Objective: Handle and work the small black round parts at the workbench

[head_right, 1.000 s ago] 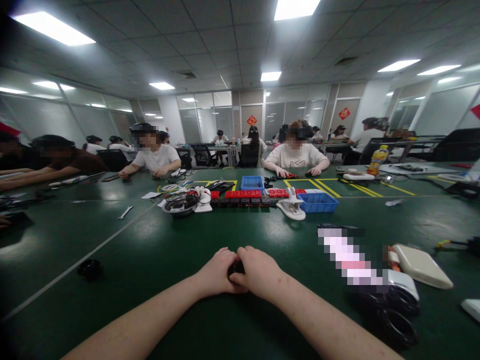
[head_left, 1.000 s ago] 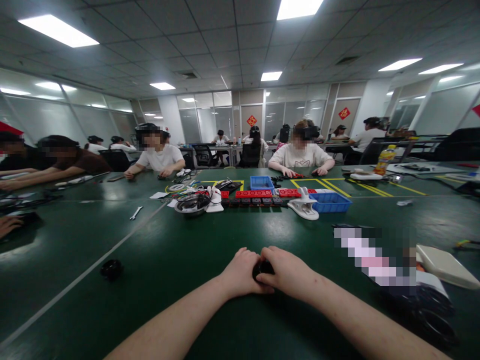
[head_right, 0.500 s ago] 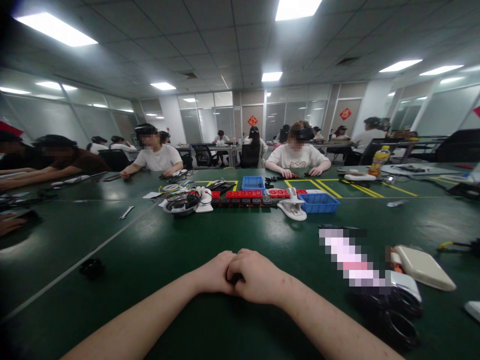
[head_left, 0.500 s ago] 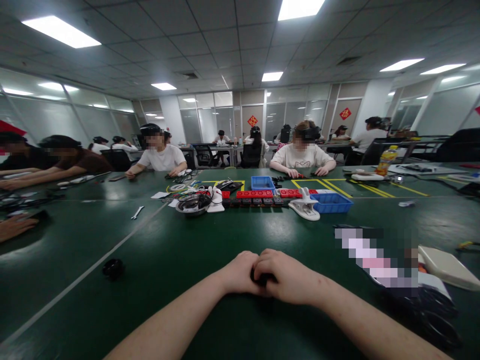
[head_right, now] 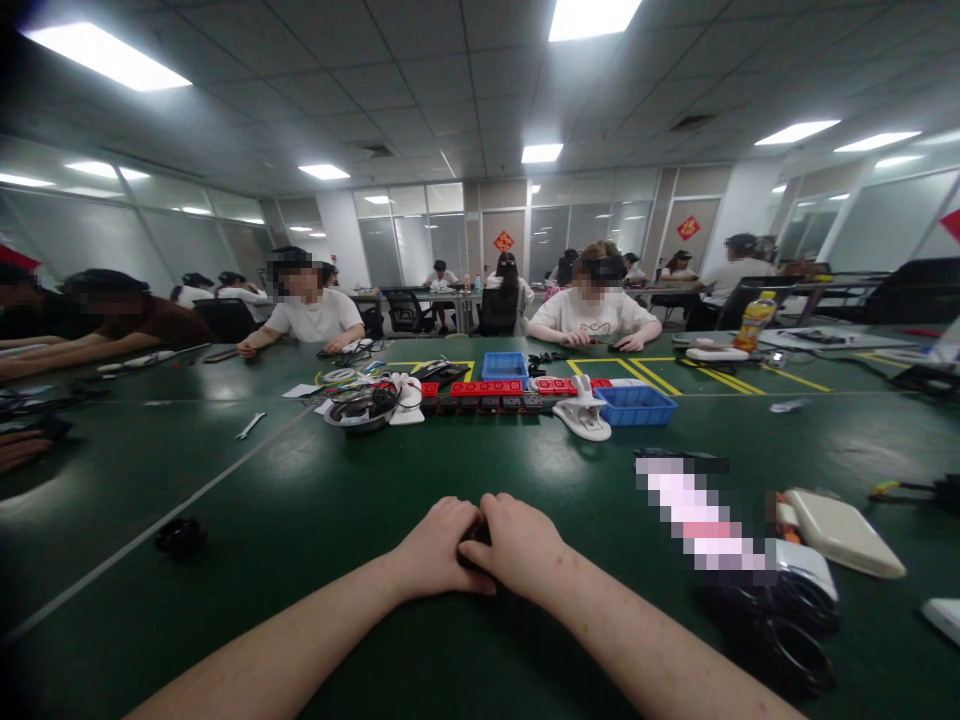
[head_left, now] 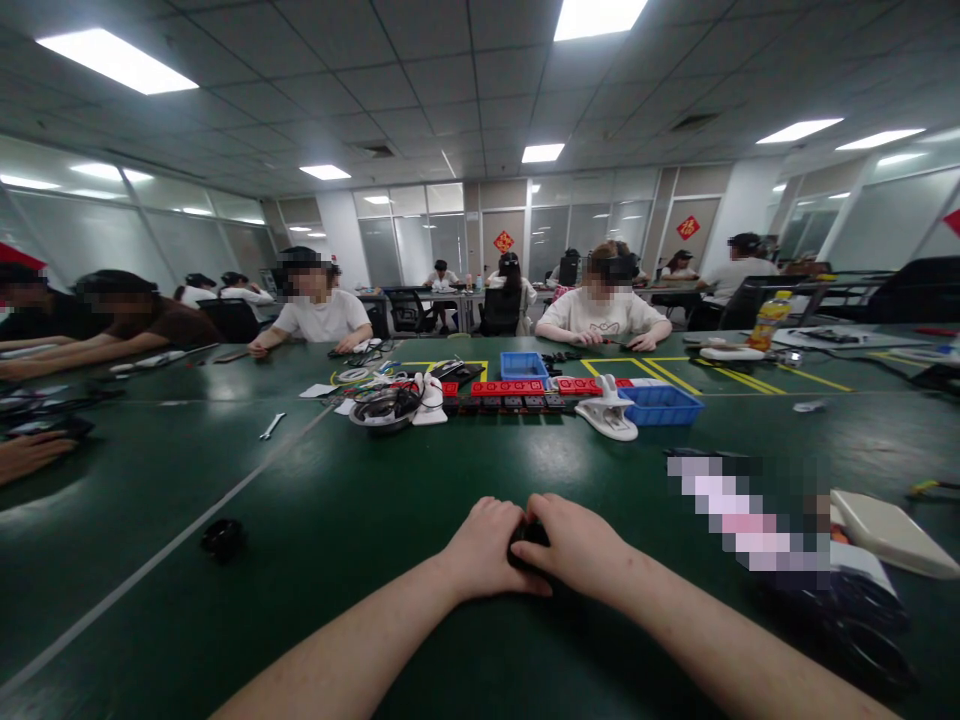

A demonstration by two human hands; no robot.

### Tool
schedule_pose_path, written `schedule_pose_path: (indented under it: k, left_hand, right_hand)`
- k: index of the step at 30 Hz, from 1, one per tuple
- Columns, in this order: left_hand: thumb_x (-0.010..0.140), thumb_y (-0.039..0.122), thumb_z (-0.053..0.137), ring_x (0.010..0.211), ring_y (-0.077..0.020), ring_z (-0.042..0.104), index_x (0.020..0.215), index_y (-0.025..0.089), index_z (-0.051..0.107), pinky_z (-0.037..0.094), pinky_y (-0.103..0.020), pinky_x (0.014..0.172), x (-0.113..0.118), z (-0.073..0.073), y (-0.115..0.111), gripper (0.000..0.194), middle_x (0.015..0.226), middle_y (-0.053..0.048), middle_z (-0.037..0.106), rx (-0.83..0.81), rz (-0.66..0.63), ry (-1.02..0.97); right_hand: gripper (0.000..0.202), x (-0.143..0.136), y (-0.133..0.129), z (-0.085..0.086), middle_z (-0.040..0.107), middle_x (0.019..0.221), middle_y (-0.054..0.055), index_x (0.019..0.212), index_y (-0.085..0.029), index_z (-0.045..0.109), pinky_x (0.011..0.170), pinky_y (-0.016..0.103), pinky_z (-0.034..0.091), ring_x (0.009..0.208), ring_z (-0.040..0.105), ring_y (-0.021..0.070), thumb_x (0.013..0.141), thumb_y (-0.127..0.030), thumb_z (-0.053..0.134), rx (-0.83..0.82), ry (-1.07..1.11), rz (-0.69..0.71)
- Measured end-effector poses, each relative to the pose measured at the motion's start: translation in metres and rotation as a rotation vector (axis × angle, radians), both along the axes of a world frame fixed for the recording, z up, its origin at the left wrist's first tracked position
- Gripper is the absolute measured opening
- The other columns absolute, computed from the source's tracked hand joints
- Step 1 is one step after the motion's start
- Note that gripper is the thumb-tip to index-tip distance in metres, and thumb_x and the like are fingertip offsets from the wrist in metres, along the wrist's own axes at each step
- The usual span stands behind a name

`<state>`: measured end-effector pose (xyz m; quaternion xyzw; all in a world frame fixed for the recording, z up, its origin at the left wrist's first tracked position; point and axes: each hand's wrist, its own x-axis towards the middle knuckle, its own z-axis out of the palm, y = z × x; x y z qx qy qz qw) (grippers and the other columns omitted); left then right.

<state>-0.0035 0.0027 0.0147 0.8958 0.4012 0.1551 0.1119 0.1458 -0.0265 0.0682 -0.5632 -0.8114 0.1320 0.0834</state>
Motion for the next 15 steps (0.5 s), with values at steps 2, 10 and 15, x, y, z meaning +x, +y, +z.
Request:
schedule_pose_path:
  k: [2,10,15]
  left_hand:
    - [0.054,0.063,0.068,0.08,-0.0227,0.053,0.086,0.019,0.054,0.039,-0.036,0.079,0.0014,-0.0017,-0.0007,0.056,0.08,-0.002,0.056,0.016,0.005,-0.004]
    - [0.057,0.058,0.068,0.077,-0.0219,0.054,0.077,0.018,0.054,0.039,-0.035,0.078,0.0027,-0.0031,0.0,0.047,0.075,-0.001,0.056,0.022,0.012,-0.021]
    - [0.058,0.053,0.069,0.078,-0.0217,0.054,0.079,0.018,0.054,0.041,-0.033,0.076,0.0028,0.0003,-0.0002,0.044,0.078,-0.001,0.056,-0.019,0.009,-0.018]
  right_hand:
    - [0.023,0.0005,0.001,-0.0003,0.058,0.085,0.006,0.083,-0.018,0.055,0.061,0.027,0.038,0.076,0.056,0.0196,0.073,-0.039,0.057,0.0,-0.007,0.005]
    - [0.023,0.0022,0.0016,0.0021,0.059,0.085,0.006,0.083,-0.017,0.057,0.063,0.026,0.038,0.076,0.056,0.019,0.073,-0.037,0.059,0.013,-0.01,0.018]
    - [0.022,0.0015,0.0019,0.0032,0.059,0.085,0.006,0.084,-0.017,0.057,0.063,0.026,0.039,0.076,0.057,0.019,0.073,-0.036,0.059,0.001,-0.005,0.02]
